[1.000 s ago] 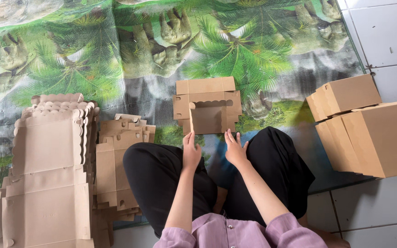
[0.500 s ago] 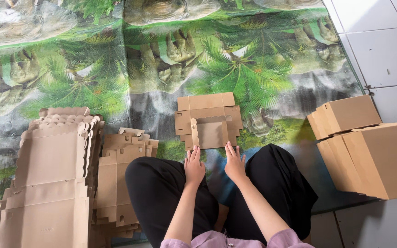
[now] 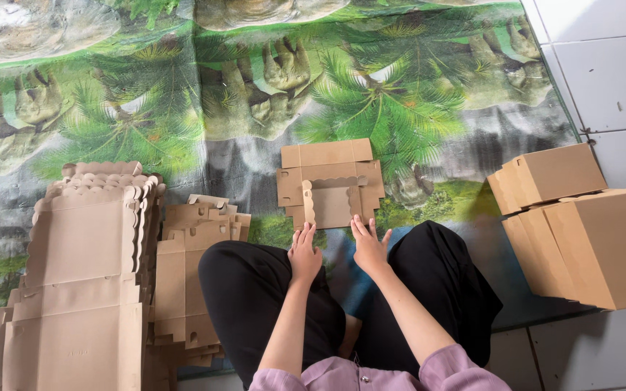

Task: The person assembles cardboard food containers by hand, folding the pre-cut flaps and securing the corners to form a box, then repeats the process with a second piece of cardboard.

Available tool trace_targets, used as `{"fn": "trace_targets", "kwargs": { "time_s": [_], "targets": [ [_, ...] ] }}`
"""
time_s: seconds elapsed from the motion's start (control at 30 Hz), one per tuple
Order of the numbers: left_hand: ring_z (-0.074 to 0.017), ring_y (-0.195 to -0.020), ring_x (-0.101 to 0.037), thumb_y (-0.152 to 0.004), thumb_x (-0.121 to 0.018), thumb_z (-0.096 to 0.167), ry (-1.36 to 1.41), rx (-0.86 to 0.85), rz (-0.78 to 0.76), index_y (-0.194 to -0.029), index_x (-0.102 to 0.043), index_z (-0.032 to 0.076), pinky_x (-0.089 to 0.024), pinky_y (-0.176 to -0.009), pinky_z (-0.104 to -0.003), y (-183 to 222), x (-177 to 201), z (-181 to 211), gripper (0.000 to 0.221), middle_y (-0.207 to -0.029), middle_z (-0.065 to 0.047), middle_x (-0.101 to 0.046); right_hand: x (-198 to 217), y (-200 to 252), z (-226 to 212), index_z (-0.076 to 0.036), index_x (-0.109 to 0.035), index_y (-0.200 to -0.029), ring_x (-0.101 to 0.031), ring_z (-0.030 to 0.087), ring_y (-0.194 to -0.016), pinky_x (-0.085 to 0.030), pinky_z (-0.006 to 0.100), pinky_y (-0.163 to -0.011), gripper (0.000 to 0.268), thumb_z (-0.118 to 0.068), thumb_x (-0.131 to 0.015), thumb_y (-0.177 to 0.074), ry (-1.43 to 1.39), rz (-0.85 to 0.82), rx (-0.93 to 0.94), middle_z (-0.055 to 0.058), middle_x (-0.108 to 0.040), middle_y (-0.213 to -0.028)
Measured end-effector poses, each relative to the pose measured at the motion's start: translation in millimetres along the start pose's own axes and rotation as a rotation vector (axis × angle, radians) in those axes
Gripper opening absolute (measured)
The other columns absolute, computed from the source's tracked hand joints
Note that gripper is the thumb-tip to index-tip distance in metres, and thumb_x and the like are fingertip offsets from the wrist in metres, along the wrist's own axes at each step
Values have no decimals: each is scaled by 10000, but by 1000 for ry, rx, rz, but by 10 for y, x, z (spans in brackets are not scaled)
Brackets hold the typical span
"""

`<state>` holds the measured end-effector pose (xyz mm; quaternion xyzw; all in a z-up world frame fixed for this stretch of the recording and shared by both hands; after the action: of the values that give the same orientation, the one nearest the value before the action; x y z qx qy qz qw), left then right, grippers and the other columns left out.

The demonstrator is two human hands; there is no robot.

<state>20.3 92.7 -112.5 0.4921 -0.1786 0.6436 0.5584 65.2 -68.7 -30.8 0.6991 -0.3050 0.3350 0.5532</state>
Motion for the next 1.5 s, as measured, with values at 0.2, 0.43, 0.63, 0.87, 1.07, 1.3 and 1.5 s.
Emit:
{"fn": "trace_targets", "kwargs": {
  "time_s": [0.2, 0.43, 0.63, 0.87, 1.07, 1.3, 1.5],
  "targets": [
    [-159, -1380, -255, -818, -526, 270, -152, -87, -176, -1473, -268, 361, -329, -1074, -442, 95, 198, 57, 710, -1541, 167, -183, -52, 3, 74, -244, -96, -1521, 18, 263, -1462, -9, 703, -1090, 805, 30, -401, -828, 6, -31, -22, -139, 36, -1590],
    [-192, -1220, -377, -836, -499, 275, -416, -222, -206, -1467, -278, 319, -398, -976, -389, 264, 58, 29, 670, -1520, 116, -207, -272, 76, 239, -236, -191, -1508, -3, 240, -1465, 19, 688, -1094, 748, -16, -413, -828, 44, -39, -54, -144, -29, -1591],
    [-219, -1143, -405, -829, -454, 238, -396, -228, -289, -1497, -218, 256, -417, -924, -370, 301, 121, 37, 709, -1498, 48, -280, 246, 792, -335, -166, -326, -1467, -60, 256, -1462, 36, 651, -1115, 768, 123, -445, -766, -65, 63, 37, -22, -174, -1582],
    [-180, -981, -411, -862, -458, 231, -391, -192, -81, -1429, -323, 292, -437, -799, -316, 259, 35, 12, 587, -1254, 94, -393, -99, 470, -500, -124, -346, -1451, -181, 273, -1434, -136, 627, -1110, 749, 157, -413, -760, -104, 191, 402, -27, -269, -1549],
    [-205, -916, -400, -818, -526, 223, -450, -271, 204, -1146, -602, 295, -393, -708, -347, 300, -46, 49, 344, -1124, 64, -392, -53, 134, -512, -176, -287, -1478, -115, 299, -1447, -122, 702, -1085, 791, 128, -468, -771, 122, 49, 396, -108, -172, -1569],
    [-363, -1454, -8, -943, -447, 265, -482, -85, -114, -1398, -366, 379, -35, -1097, -669, 394, 316, 305, 476, -1595, -47, -9, -93, 5, -574, -218, -143, -1516, -78, 333, -1447, -59, 739, -1065, 820, 99, -434, -818, 134, 47, 333, -134, -44, -1589],
    [-378, -1449, -47, -909, -523, 368, -437, -72, -328, -1447, -301, 367, -16, -1093, -688, 210, 383, 304, 582, -1581, -74, 17, -112, -145, -642, -229, -119, -1517, -68, 329, -1451, -33, 743, -1060, 764, 59, -392, -864, 133, 106, 283, -132, -24, -1593]
  ]
}}
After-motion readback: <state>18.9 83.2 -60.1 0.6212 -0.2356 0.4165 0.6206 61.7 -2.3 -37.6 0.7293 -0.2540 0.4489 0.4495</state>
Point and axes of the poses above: each hand's wrist, its own y-axis away from the middle knuckle, its own x-axis out of the back of the hand, z = x × y, the point moved 1 cm from there along -y, towards the middle knuckle
